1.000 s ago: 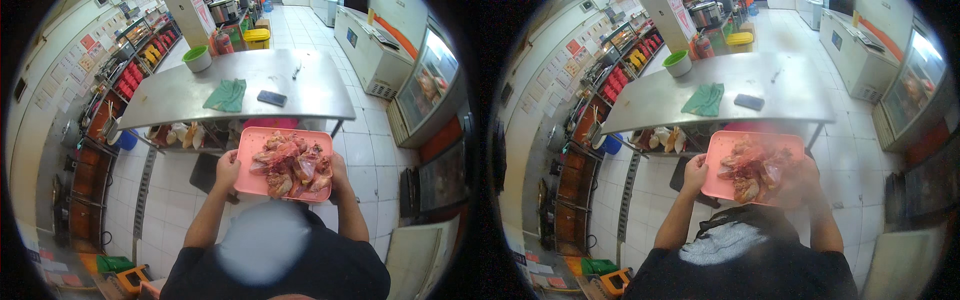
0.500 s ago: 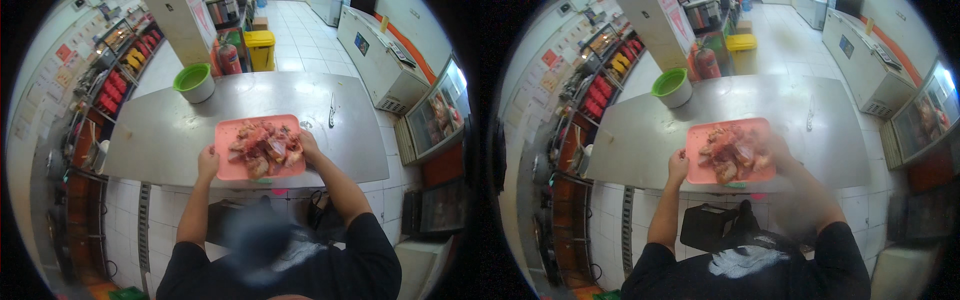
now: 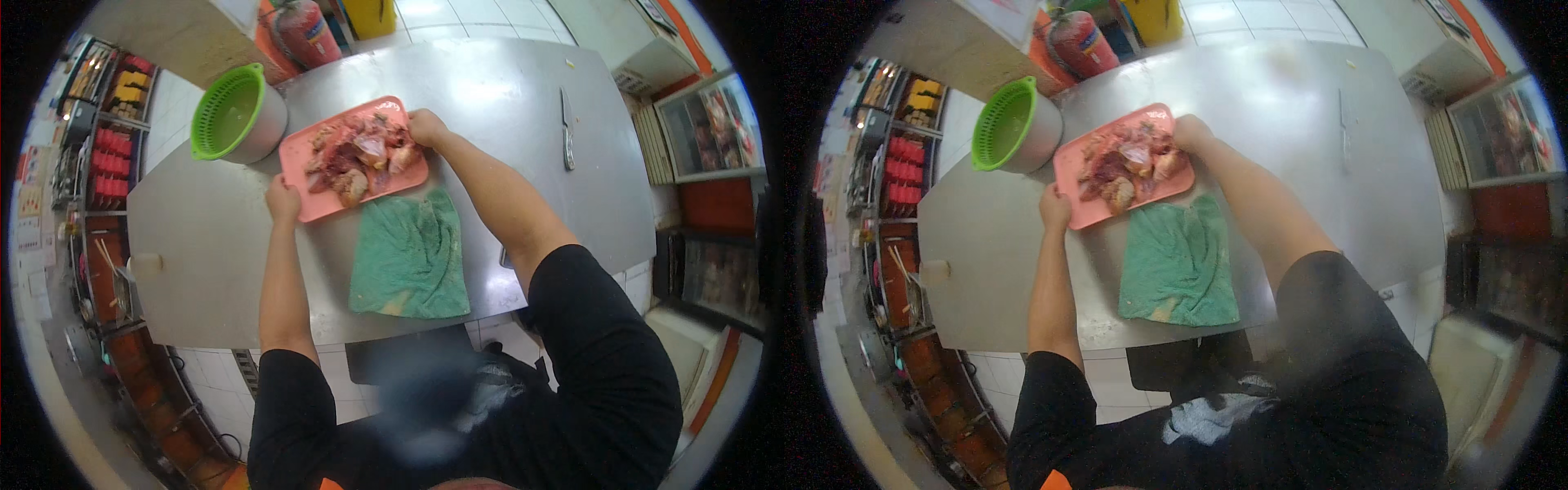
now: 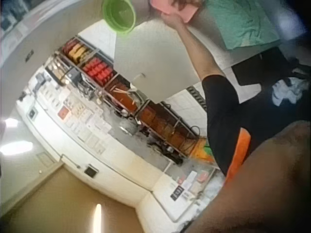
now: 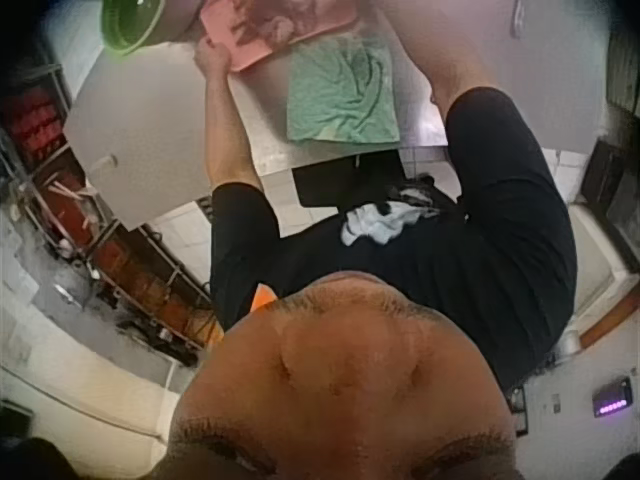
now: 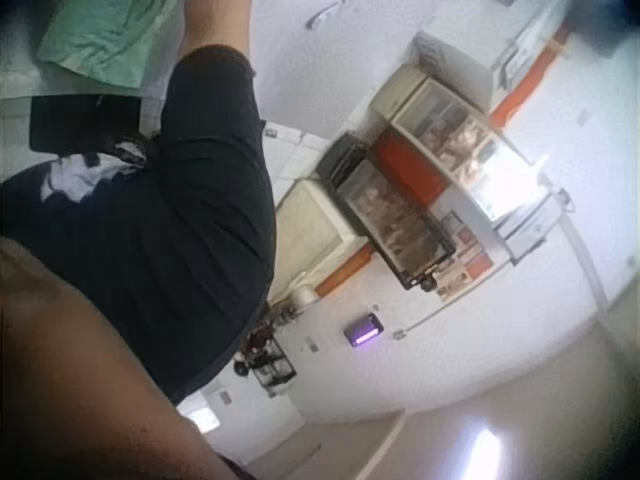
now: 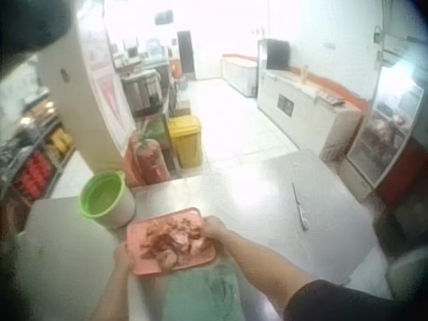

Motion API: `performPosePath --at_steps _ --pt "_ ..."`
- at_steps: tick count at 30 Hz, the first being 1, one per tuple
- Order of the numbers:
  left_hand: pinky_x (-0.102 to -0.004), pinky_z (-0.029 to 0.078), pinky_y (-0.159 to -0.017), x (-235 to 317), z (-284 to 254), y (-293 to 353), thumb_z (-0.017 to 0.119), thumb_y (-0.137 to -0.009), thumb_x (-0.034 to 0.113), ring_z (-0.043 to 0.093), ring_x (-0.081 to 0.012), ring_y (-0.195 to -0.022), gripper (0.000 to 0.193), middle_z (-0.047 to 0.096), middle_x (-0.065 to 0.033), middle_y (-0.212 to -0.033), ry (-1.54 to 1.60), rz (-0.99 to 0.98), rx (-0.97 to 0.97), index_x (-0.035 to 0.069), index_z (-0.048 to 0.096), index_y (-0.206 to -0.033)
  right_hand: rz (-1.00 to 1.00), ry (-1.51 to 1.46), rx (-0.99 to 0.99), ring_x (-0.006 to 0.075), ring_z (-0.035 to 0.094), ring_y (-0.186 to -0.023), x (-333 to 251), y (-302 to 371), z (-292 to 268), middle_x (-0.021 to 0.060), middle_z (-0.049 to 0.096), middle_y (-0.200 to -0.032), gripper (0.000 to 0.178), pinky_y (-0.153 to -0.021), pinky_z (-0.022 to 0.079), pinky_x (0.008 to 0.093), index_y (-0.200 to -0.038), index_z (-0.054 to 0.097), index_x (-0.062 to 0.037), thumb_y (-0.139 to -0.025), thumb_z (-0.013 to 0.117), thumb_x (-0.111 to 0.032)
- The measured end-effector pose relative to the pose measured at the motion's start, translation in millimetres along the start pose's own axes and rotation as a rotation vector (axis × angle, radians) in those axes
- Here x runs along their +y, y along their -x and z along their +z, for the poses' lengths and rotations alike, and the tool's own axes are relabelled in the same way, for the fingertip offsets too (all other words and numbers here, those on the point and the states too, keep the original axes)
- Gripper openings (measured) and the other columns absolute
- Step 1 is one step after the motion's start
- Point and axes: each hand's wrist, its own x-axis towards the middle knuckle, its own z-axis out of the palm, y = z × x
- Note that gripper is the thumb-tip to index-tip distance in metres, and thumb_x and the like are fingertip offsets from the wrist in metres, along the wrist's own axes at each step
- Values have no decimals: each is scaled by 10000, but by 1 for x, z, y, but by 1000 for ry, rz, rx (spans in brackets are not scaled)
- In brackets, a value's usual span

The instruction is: Washing raw chicken pieces in a sink, transferring them to a tray, and setting up flour in a metal container for breading.

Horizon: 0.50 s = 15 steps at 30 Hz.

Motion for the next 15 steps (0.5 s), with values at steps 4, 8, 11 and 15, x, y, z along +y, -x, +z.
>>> performPosePath --at_steps 4,8,11,15 --pt "-372 437 -847 -1 -52 39 580 -764 118 567 -324 -962 402 601 -187 -1027 -165 -160 75 -25 525 -1135 166 -575 -196 208 583 -905 -39 69 -24 95 585 -1121 403 -760 473 329 -1221 522 -59 -849 506 -212" --pt "-377 408 -886 77 -67 71 580 -817 114 542 -297 -1005 390 574 -168 -1059 710 -200 101 -43 501 -1166 84 -1041 -154 216 531 -1050 8 186 -142 129 510 -1234 481 -873 429 344 -1314 410 -75 -907 425 -330" --pt "-366 403 -897 109 -83 113 569 -817 92 532 -302 -1015 385 528 -175 -1138 530 -60 -107 -7 502 -1183 -64 -1207 66 218 525 -1063 40 305 -245 149 472 -1274 561 -916 396 345 -1367 305 -62 -926 341 -408" --pt "-436 332 -964 144 -69 175 641 -780 245 454 -342 -1120 471 438 -175 -1280 6 361 -408 68 514 -1198 -12 -865 686 242 400 -1213 51 487 -340 172 301 -1403 730 -1030 283 384 -1399 186 -17 -855 475 -409"
